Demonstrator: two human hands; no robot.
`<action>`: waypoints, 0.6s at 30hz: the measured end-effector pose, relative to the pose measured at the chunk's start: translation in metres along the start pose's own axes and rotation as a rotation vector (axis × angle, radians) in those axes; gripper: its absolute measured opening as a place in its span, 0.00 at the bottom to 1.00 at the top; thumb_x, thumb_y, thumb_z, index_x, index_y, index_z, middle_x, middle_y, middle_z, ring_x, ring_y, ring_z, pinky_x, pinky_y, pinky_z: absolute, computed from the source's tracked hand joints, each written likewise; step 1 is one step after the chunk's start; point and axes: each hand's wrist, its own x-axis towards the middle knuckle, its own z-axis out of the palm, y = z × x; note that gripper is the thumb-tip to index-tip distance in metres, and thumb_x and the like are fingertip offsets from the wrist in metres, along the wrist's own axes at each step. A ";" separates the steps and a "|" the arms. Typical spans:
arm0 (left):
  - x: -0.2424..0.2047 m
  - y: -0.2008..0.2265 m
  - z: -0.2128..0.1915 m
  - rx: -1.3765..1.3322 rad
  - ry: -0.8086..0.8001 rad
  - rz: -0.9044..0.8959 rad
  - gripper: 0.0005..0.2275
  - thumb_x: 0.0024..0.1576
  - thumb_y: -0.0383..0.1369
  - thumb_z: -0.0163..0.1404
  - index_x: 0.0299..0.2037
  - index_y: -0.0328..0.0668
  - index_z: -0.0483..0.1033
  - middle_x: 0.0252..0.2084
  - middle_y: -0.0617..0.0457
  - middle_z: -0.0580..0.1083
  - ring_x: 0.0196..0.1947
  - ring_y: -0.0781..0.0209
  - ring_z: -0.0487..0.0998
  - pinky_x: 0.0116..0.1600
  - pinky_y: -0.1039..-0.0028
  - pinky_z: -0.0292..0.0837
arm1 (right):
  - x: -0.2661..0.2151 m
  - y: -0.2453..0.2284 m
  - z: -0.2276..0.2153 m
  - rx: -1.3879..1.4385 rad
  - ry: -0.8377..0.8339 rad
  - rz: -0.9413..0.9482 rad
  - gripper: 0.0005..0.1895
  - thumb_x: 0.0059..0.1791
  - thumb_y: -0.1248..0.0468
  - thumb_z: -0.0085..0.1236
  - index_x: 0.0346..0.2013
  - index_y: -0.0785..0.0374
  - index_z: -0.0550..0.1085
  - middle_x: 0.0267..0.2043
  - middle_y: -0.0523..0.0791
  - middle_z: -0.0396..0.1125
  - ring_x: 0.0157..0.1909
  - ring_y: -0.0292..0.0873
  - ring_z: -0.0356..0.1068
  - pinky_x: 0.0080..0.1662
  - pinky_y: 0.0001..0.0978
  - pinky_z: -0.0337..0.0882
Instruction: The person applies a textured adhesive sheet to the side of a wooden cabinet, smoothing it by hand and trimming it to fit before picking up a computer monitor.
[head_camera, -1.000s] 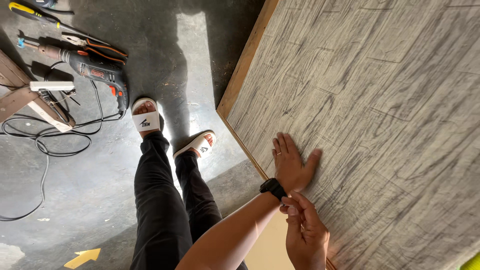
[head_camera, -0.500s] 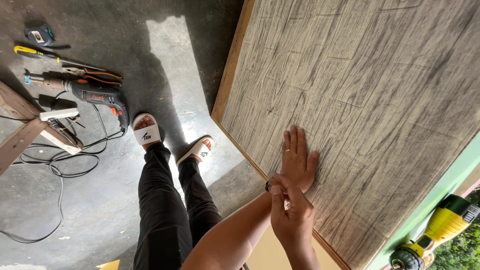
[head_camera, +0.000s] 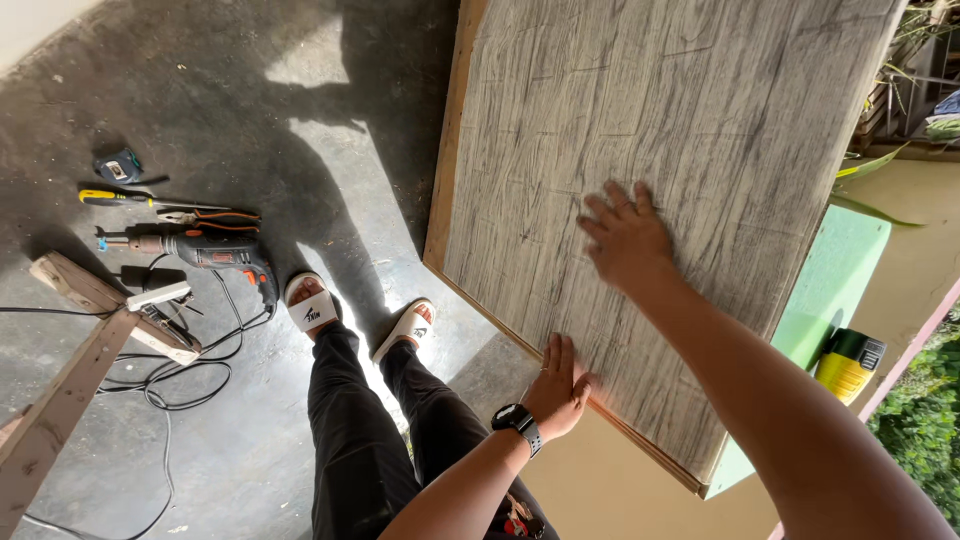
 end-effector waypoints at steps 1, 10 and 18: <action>0.003 -0.001 -0.006 0.035 -0.030 -0.010 0.37 0.73 0.49 0.35 0.81 0.22 0.41 0.80 0.15 0.43 0.79 0.14 0.48 0.78 0.37 0.51 | 0.017 0.007 0.004 0.057 0.091 0.148 0.32 0.65 0.37 0.22 0.84 0.32 0.49 0.91 0.34 0.30 0.89 0.51 0.24 0.81 0.63 0.21; 0.018 0.003 -0.041 0.090 -0.121 -0.094 0.28 0.70 0.46 0.42 0.74 0.32 0.59 0.73 0.32 0.64 0.58 0.27 0.78 0.56 0.43 0.78 | 0.007 -0.081 0.023 0.012 -0.062 -0.174 0.37 0.63 0.36 0.22 0.86 0.39 0.39 0.90 0.40 0.24 0.88 0.60 0.18 0.80 0.65 0.22; 0.082 0.003 -0.036 -0.073 -0.077 -0.221 0.35 0.71 0.52 0.30 0.84 0.44 0.35 0.87 0.40 0.37 0.85 0.35 0.39 0.79 0.43 0.53 | 0.103 0.046 -0.018 0.153 -0.034 0.057 0.38 0.61 0.36 0.17 0.86 0.39 0.35 0.90 0.40 0.18 0.89 0.56 0.13 0.79 0.65 0.16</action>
